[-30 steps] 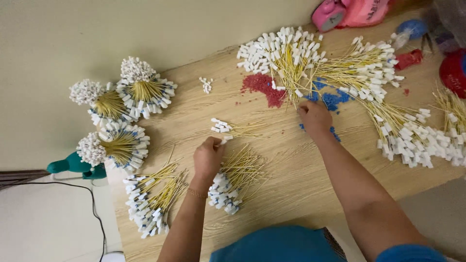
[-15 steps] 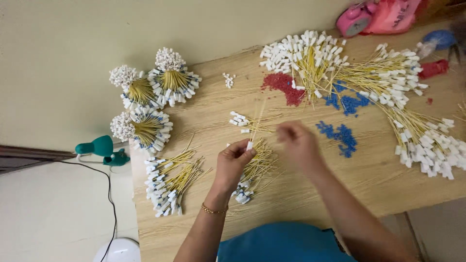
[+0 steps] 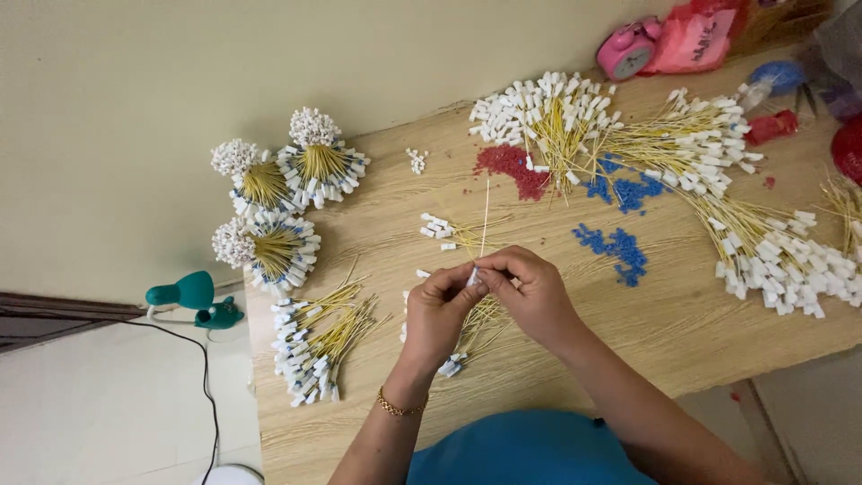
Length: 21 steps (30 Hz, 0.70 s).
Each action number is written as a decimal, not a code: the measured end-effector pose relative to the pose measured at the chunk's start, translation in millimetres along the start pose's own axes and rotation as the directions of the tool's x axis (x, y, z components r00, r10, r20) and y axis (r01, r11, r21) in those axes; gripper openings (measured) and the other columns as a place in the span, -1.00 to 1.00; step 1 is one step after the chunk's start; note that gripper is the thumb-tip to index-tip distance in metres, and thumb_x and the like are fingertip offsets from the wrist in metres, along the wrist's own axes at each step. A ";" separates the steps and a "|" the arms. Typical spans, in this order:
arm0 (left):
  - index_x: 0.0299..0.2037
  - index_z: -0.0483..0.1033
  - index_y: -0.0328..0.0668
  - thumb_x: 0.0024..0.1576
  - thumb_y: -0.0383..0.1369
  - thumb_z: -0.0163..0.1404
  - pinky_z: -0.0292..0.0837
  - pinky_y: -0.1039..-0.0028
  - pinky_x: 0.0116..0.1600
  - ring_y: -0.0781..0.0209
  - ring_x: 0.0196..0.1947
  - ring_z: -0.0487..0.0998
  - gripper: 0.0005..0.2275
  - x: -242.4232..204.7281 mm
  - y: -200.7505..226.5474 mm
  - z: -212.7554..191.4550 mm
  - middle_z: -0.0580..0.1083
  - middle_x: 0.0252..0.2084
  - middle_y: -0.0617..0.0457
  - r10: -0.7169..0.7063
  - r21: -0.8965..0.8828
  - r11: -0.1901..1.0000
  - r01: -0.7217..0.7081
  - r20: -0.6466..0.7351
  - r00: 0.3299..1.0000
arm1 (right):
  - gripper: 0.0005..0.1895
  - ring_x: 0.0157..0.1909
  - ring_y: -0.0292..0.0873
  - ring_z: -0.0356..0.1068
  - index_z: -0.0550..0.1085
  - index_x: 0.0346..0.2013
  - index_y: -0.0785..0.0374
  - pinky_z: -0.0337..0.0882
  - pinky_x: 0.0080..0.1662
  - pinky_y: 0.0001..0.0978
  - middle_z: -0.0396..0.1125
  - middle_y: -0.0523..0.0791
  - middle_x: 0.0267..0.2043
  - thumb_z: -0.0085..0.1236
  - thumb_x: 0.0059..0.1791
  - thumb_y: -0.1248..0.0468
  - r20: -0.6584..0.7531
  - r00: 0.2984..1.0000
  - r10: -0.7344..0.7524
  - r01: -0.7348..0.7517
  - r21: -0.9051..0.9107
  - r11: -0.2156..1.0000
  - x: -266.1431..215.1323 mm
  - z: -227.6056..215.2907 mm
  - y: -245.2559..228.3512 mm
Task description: Assembling small white plastic caps onto the ends of yellow wire stems.
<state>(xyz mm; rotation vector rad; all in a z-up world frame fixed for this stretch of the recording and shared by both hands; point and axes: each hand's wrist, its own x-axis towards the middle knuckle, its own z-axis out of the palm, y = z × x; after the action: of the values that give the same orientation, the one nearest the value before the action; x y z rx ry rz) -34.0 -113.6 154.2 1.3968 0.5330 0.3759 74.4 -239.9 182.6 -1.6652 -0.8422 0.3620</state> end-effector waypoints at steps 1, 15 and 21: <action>-0.02 0.62 -0.37 0.13 -0.54 0.18 0.61 0.54 -0.10 0.35 -0.22 0.62 -0.78 -0.6 3.2 0.9 0.64 -0.21 0.00 0.001 0.000 1.000 -0.001 0.004 1.000 | -0.89 -0.24 -0.29 0.49 0.56 -0.17 0.31 0.50 -0.22 -0.47 0.48 -0.12 -0.23 0.22 0.02 0.35 -0.003 1.000 0.000 0.000 -0.002 1.000 -0.5 -1.2 -1.0; -0.03 0.65 -0.38 0.14 -0.54 0.16 0.52 0.56 -0.19 0.40 -0.28 0.55 -0.80 4.0 -17.6 -6.6 0.62 -0.25 0.02 -0.083 0.096 0.991 0.088 -0.062 0.995 | -0.80 -0.15 -0.13 0.51 0.51 -0.07 0.28 0.50 -0.14 -0.35 0.46 -0.05 -0.15 0.11 0.02 0.46 0.016 0.994 -0.109 0.111 -0.120 0.987 -11.0 17.8 18.9; -0.03 0.66 -0.22 0.15 -0.39 0.14 0.56 0.42 -0.15 0.20 -0.27 0.64 -0.79 22.0 -56.5 -53.8 0.62 -0.19 -0.10 -0.073 0.520 0.848 0.108 -0.088 0.993 | -0.79 -0.23 -0.06 0.47 0.55 -0.08 0.26 0.46 -0.19 -0.25 0.43 0.00 -0.23 0.15 -0.01 0.38 0.116 0.992 0.047 -0.016 -0.256 0.966 -10.4 18.9 103.5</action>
<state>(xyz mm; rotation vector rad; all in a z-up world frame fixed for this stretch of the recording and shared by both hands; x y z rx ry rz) -49.3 -65.5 90.8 1.8833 0.7935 0.2023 89.6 -240.2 77.9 -1.9122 -0.9860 0.3928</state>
